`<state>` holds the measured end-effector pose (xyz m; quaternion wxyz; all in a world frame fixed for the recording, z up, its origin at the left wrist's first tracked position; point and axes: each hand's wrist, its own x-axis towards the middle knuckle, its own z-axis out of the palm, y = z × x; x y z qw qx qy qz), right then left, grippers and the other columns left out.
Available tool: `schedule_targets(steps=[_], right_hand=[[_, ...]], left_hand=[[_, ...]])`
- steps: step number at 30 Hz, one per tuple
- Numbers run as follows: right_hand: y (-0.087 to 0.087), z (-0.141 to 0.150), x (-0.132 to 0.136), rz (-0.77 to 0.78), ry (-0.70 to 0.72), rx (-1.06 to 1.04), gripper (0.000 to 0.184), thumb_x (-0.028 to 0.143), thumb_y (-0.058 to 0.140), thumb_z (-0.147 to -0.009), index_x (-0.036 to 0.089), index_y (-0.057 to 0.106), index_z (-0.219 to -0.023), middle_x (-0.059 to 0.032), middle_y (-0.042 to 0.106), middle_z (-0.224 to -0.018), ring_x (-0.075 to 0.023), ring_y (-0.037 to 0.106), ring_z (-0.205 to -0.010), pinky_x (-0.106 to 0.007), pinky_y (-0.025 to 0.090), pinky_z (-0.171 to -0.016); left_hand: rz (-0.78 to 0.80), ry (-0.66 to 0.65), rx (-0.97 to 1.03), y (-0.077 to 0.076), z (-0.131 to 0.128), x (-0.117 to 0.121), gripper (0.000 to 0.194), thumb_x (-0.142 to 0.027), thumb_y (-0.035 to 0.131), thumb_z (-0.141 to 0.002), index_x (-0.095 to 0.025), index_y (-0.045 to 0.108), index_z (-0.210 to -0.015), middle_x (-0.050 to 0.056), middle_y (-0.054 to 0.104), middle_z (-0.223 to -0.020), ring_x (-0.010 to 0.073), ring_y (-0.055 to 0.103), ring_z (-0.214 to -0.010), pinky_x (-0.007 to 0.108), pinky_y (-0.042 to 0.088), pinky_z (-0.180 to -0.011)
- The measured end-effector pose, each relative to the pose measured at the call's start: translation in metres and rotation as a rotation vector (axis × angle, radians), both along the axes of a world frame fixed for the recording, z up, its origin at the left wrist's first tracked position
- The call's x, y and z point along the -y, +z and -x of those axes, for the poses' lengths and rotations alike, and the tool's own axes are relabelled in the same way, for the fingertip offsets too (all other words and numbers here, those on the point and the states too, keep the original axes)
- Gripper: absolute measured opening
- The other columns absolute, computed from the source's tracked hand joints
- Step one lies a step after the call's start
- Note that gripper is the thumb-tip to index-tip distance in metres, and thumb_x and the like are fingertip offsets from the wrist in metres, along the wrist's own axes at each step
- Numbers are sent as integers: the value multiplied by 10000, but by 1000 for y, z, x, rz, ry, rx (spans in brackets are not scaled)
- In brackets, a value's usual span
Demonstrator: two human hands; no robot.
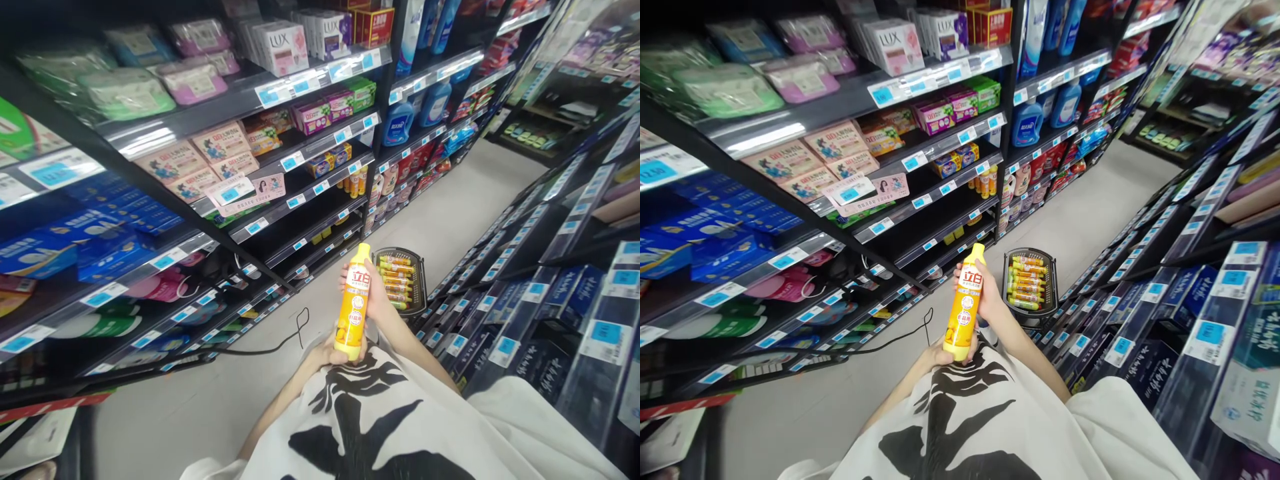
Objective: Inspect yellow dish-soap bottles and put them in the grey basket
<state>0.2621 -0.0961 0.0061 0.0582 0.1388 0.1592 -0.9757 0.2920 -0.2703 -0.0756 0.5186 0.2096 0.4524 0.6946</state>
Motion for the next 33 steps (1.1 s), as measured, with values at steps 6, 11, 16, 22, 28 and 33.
schedule_targets(steps=[6,11,16,22,28,33], right_hand=[[6,-1,0,0,-16,-19,291,445,702,-817,203,589,-933,13,633,-737,-139,576,-628,-279,546,-620],[0,-2,-2,5,-15,-116,303,385,725,-758,209,573,-952,0,634,-778,-157,592,-675,-287,543,-609],[-4,-4,-4,46,-7,-150,293,353,715,-724,216,538,-912,-7,621,-796,-156,570,-666,-297,536,-598],[-7,-3,-4,124,11,-144,337,340,738,-679,206,528,-905,25,564,-754,-121,508,-611,-280,519,-573],[-5,-2,-1,121,15,-147,334,322,745,-683,206,510,-890,47,501,-708,-107,476,-581,-253,489,-544],[-3,-4,-1,102,30,-187,348,324,746,-670,217,487,-876,31,503,-729,-114,468,-606,-232,462,-531]], left_hand=[[-100,-79,-62,1,4,0,592,-599,772,-577,-161,561,-916,67,608,-738,252,599,-784,305,387,-598],[-156,-124,-82,6,5,-7,616,-572,791,-580,-161,571,-982,55,622,-763,213,583,-720,294,395,-604],[-195,-177,-79,20,5,-13,636,-498,815,-576,-168,568,-1060,51,644,-806,184,568,-674,287,412,-612],[-199,-184,-69,32,5,-12,632,-491,806,-623,-149,570,-1100,77,667,-863,185,581,-699,288,413,-628],[-202,-183,-78,34,5,-11,655,-490,805,-623,-152,563,-1129,98,685,-934,212,607,-766,302,438,-671],[-209,-166,-90,40,6,-12,668,-379,850,-594,-155,560,-1152,100,694,-961,235,625,-827,323,464,-733]])
